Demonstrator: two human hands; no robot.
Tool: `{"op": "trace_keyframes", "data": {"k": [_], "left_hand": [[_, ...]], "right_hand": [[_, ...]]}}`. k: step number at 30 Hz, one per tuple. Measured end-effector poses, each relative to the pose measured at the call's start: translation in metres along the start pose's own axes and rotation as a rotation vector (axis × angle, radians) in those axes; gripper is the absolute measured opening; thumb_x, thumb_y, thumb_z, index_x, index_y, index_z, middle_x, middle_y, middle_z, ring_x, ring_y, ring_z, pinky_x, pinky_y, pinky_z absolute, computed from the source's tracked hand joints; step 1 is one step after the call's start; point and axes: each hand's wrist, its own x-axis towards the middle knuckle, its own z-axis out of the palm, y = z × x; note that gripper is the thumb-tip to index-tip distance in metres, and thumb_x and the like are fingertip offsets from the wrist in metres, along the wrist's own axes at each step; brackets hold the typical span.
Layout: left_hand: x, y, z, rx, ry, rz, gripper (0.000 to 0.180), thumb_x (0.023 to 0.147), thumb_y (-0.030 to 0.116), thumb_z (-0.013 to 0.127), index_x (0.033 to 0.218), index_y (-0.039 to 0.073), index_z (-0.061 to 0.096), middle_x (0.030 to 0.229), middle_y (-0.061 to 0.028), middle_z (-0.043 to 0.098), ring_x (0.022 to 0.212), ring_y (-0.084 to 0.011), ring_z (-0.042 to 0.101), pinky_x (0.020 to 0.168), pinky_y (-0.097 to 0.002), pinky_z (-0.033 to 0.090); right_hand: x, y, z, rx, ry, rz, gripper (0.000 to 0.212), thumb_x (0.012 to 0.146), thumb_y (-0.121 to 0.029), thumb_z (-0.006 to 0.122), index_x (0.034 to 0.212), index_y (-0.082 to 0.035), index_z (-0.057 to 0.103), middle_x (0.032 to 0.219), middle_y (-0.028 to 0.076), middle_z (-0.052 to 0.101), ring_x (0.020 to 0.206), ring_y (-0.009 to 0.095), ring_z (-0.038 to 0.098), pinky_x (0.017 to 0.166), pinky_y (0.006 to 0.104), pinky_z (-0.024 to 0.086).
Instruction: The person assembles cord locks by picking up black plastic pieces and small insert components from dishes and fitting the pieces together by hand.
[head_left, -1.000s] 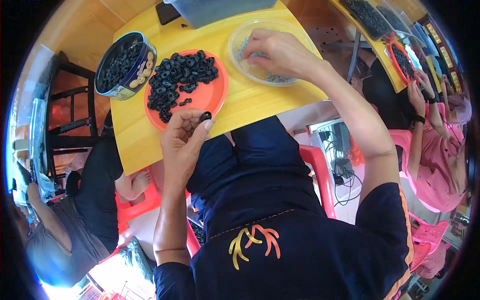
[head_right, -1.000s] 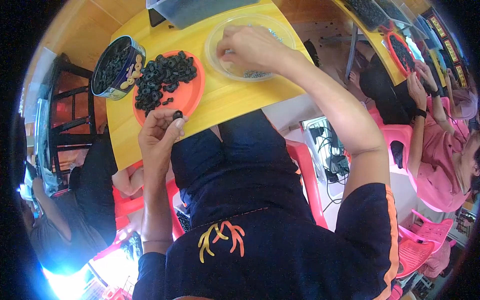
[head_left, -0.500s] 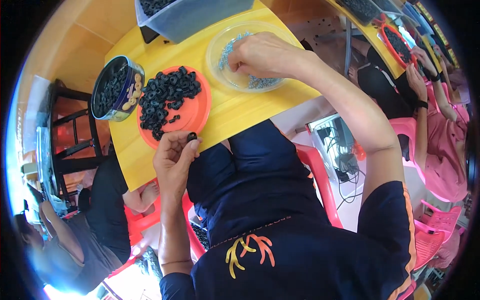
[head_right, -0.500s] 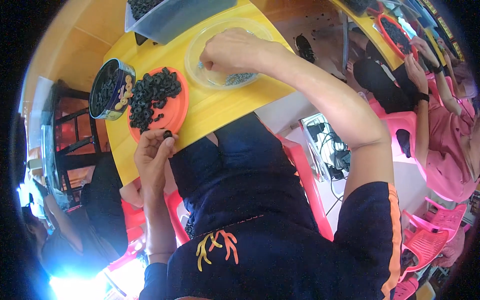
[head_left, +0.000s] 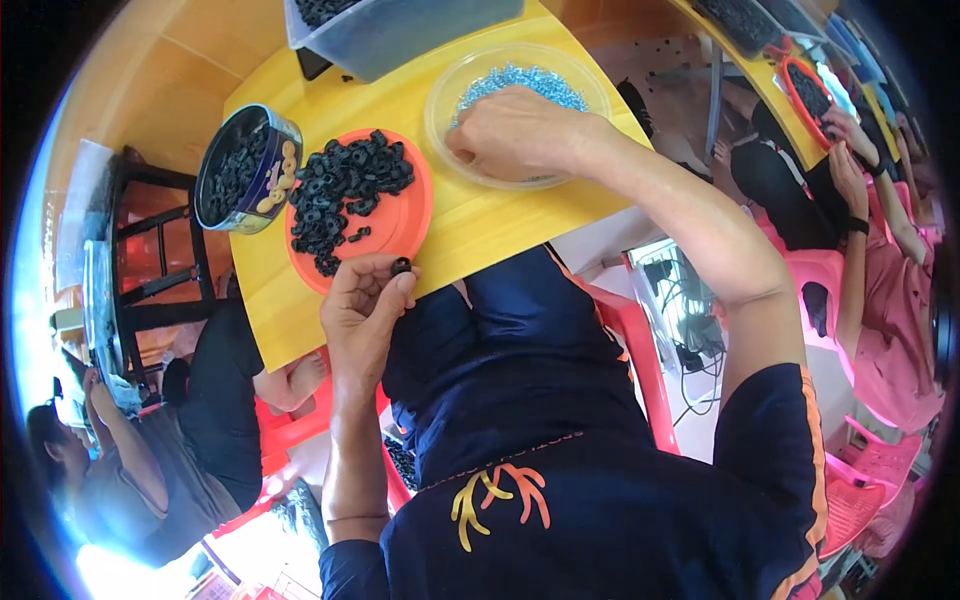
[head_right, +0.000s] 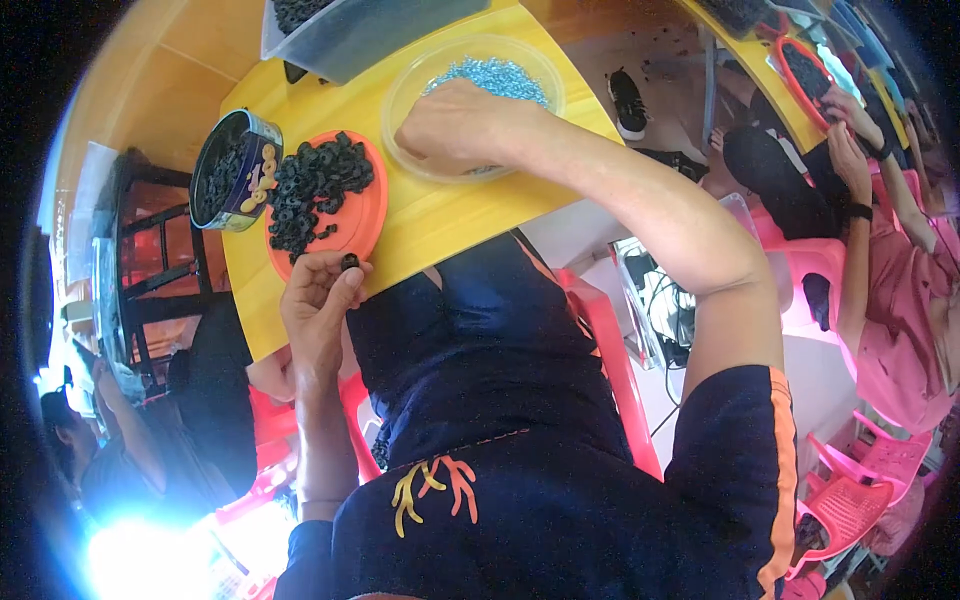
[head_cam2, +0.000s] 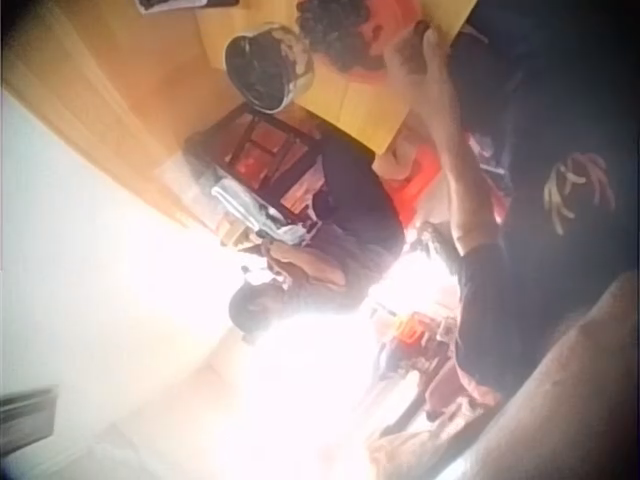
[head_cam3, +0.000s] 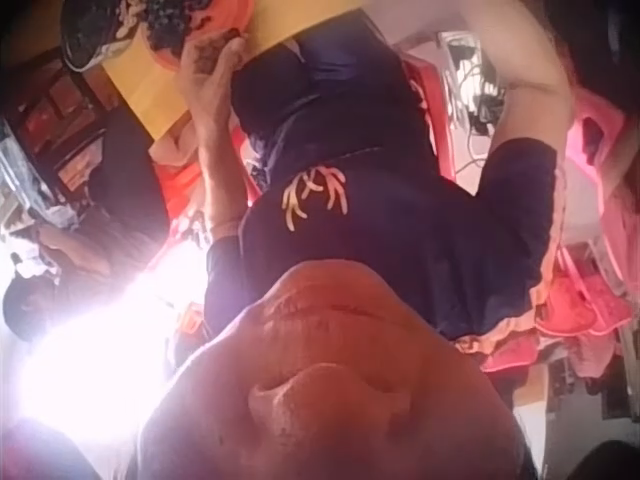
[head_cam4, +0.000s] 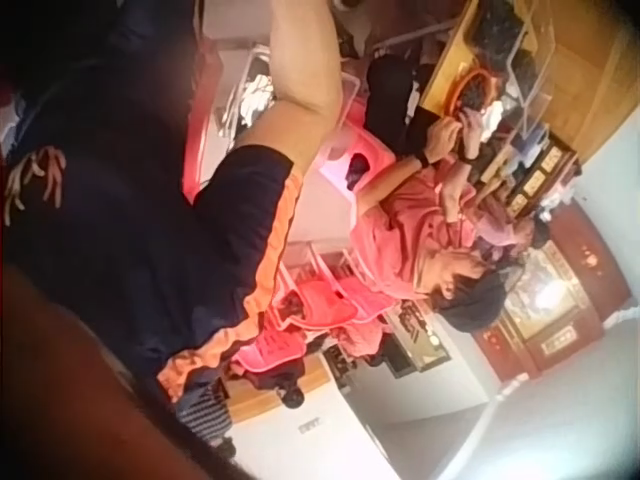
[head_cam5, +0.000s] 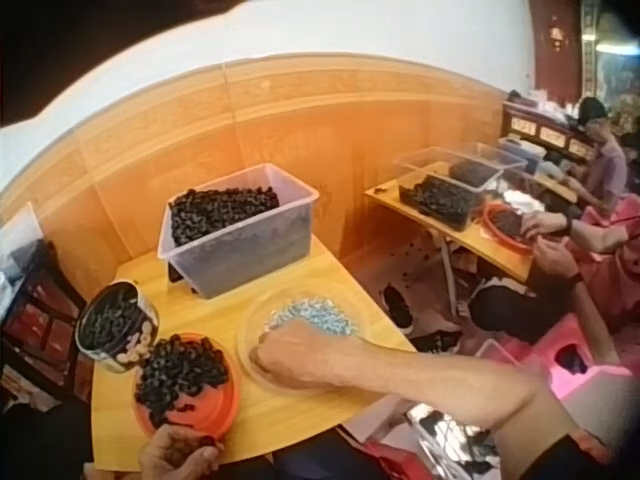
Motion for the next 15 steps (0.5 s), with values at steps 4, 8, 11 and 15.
{"op": "trace_keyframes", "data": {"k": [4, 8, 11, 15], "left_hand": [[0.004, -0.002, 0.0, -0.052, -0.008, -0.029, 0.021, 0.087, 0.002, 0.066, 0.105, 0.0, 0.057, 0.091, -0.0068, 0.066, 0.072, -0.0083, 0.058, 0.063, -0.0202, 0.046], [0.009, 0.0, 0.006, -0.069, 0.013, -0.081, 0.021, 0.087, 0.003, 0.067, 0.105, 0.0, 0.057, 0.09, -0.0062, 0.066, 0.071, -0.0086, 0.059, 0.062, -0.0208, 0.046], [0.016, 0.002, 0.013, -0.144, -0.028, -0.033, 0.02, 0.087, 0.003, 0.065, 0.105, 0.0, 0.057, 0.091, -0.0073, 0.067, 0.07, -0.0089, 0.06, 0.062, -0.0213, 0.046], [0.029, 0.007, 0.029, -0.248, -0.059, 0.01, 0.018, 0.088, 0.004, 0.064, 0.104, 0.0, 0.057, 0.092, -0.0109, 0.068, 0.07, -0.0102, 0.061, 0.062, -0.0225, 0.048]], "right_hand": [[-0.003, 0.007, -0.001, 0.193, -0.003, 0.054, 0.011, 0.075, -0.008, 0.06, 0.085, -0.005, 0.063, 0.08, 0.013, 0.066, 0.079, 0.032, 0.064, 0.068, 0.0424, 0.048], [-0.011, 0.018, -0.002, 0.353, 0.13, 0.122, 0.012, 0.08, -0.01, 0.065, 0.092, -0.005, 0.064, 0.081, 0.009, 0.064, 0.076, 0.02, 0.062, 0.07, 0.0319, 0.048], [-0.018, 0.015, -0.007, 0.871, 0.156, 0.157, 0.011, 0.085, -0.011, 0.066, 0.093, -0.003, 0.064, 0.081, 0.0, 0.062, 0.076, 0.008, 0.058, 0.07, 0.0239, 0.045], [-0.033, -0.012, -0.024, 1.233, 0.176, 0.206, 0.015, 0.087, -0.015, 0.068, 0.095, -0.003, 0.064, 0.079, -0.002, 0.062, 0.074, 0.004, 0.055, 0.068, 0.0207, 0.044]]}}
